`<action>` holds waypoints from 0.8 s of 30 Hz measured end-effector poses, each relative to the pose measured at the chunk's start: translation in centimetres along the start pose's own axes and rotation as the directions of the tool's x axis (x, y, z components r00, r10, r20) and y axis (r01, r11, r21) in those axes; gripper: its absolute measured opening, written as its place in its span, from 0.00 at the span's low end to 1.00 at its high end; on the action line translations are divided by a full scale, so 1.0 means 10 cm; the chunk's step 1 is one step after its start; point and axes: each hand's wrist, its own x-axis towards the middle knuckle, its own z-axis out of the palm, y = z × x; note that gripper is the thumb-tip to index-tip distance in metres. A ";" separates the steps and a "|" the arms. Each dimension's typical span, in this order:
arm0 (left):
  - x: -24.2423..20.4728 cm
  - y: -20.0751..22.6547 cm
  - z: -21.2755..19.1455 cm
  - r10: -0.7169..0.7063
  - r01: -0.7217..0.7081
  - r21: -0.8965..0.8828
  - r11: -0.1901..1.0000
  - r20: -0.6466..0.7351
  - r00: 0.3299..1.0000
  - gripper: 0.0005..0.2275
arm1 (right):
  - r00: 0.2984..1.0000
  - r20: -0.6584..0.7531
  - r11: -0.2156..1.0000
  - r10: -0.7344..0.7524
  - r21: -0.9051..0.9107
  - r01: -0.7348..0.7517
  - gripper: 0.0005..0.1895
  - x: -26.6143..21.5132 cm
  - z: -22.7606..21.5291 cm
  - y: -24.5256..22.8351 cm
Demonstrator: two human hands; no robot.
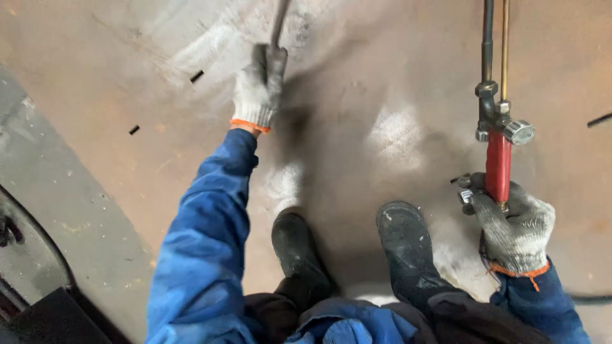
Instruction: The person uses a cutting torch to cut rectangular slots into a large metal sheet. They hold the torch with both hands to guide the flame along the metal surface, creating sparks and molten metal. Periodically, the person uses a metal chisel to tap and remove the cut metal pieces from the sheet.
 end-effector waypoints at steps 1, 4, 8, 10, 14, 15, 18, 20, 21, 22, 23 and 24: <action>0.08 -0.21 0.09 0.010 -0.010 0.003 1.000 -0.015 1.000 0.21 | 1.000 -0.002 1.000 -0.017 0.006 0.017 0.10 0.04 0.01 0.02; 0.10 -0.34 0.18 0.221 -0.194 0.264 0.945 -0.075 0.972 0.23 | 1.000 -0.019 1.000 0.001 -0.008 -0.001 0.13 0.04 0.00 0.08; -0.02 -0.01 0.07 -0.124 0.125 -0.060 0.990 0.028 0.992 0.23 | 1.000 -0.012 1.000 0.003 0.030 -0.003 0.09 -0.07 -0.01 0.08; 0.09 -0.39 0.29 0.023 -0.032 -0.141 0.989 -0.067 0.997 0.24 | 0.999 -0.014 0.999 -0.034 0.007 0.034 0.11 0.00 0.02 0.05; 0.18 -0.21 0.24 0.072 -0.064 0.125 0.990 -0.062 0.995 0.24 | 0.999 0.005 0.999 -0.041 0.004 0.041 0.12 0.02 -0.03 0.07; 0.21 0.13 0.06 -0.166 0.163 0.085 0.983 0.039 0.985 0.24 | 0.998 0.012 0.998 -0.055 -0.030 0.055 0.13 0.02 -0.05 0.10; 0.07 0.12 0.07 -0.147 0.143 -0.342 0.929 0.016 0.989 0.24 | 1.000 -0.009 0.993 -0.011 0.120 0.012 0.09 -0.06 -0.03 0.10; 0.17 -0.28 0.31 -0.039 0.030 -0.147 0.989 -0.061 0.997 0.24 | 1.000 -0.027 0.999 0.004 0.045 -0.003 0.10 -0.01 -0.01 0.02; 0.22 -0.49 0.43 0.073 -0.066 0.062 0.996 -0.106 0.992 0.23 | 0.999 -0.044 0.999 0.028 -0.033 -0.030 0.12 0.01 0.01 -0.01; 0.22 -0.28 0.30 0.070 -0.063 0.057 0.996 -0.114 0.991 0.23 | 0.999 -0.041 0.999 0.021 -0.040 -0.023 0.12 0.01 -0.02 0.02; 0.23 -0.08 0.17 -0.025 0.030 0.097 0.995 -0.055 0.998 0.21 | 0.999 -0.020 0.999 -0.042 0.031 0.043 0.12 0.02 -0.05 0.05; 0.24 0.11 0.05 -0.120 0.116 0.144 0.983 0.024 0.992 0.20 | 0.996 -0.010 0.991 -0.085 0.104 0.086 0.11 -0.03 -0.06 0.07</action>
